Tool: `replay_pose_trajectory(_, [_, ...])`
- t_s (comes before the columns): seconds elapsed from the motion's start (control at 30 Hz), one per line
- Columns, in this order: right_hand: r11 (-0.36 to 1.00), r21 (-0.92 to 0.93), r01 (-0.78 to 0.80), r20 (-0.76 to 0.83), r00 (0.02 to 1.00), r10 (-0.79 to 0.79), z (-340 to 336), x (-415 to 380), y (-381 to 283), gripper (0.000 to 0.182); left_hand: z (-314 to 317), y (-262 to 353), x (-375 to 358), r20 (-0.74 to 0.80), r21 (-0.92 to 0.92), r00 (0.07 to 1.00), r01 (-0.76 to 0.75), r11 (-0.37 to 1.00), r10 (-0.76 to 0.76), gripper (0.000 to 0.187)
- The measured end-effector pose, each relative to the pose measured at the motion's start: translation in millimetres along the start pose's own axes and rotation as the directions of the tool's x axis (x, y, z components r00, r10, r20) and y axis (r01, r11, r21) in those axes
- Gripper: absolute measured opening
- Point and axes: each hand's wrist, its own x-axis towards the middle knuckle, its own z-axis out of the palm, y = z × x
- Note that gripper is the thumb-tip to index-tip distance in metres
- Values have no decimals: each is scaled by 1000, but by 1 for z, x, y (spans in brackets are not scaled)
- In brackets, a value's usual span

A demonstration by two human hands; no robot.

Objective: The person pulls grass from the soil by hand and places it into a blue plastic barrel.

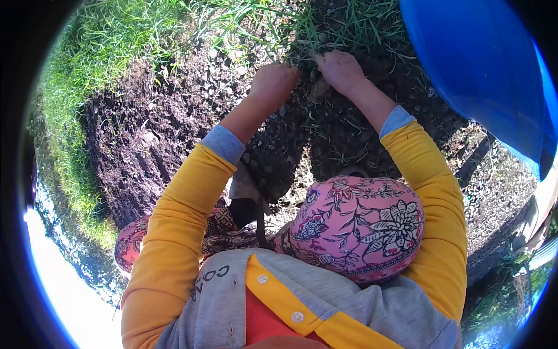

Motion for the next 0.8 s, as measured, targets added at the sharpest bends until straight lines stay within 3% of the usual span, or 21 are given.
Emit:
replay_pose_trajectory(0.03, [989,-140,-37,40,998,43,-6,3,-4,21,0,1,4,-6,17,999,32,999,-32,11])
replay_pose_trajectory(0.13, [957,-291,13,56,998,4,-4,5,-3,20,1,3,21,-14,47,990,139,989,-138,13])
replay_pose_trajectory(0.2, [970,-239,-33,57,997,48,1,7,-2,19,4,2,31,8,39,973,232,972,-232,14])
replay_pose_trajectory(0.33, [987,-109,-119,124,983,133,-7,6,-7,19,3,-6,40,76,56,967,240,969,-244,14])
replay_pose_trajectory(0.43, [983,-118,-142,125,980,157,1,8,-5,20,11,-9,46,117,44,948,293,955,-296,15])
replay_pose_trajectory(0.53, [983,-41,-179,75,981,181,10,5,-1,21,13,-12,44,27,38,968,249,968,-250,15])
replay_pose_trajectory(0.73, [993,61,-104,-76,991,109,0,-10,-7,18,11,-25,44,102,25,974,201,979,-203,15])
replay_pose_trajectory(0.8, [991,120,-52,-98,993,64,-17,-18,-9,18,15,-27,44,44,45,975,217,975,-219,15])
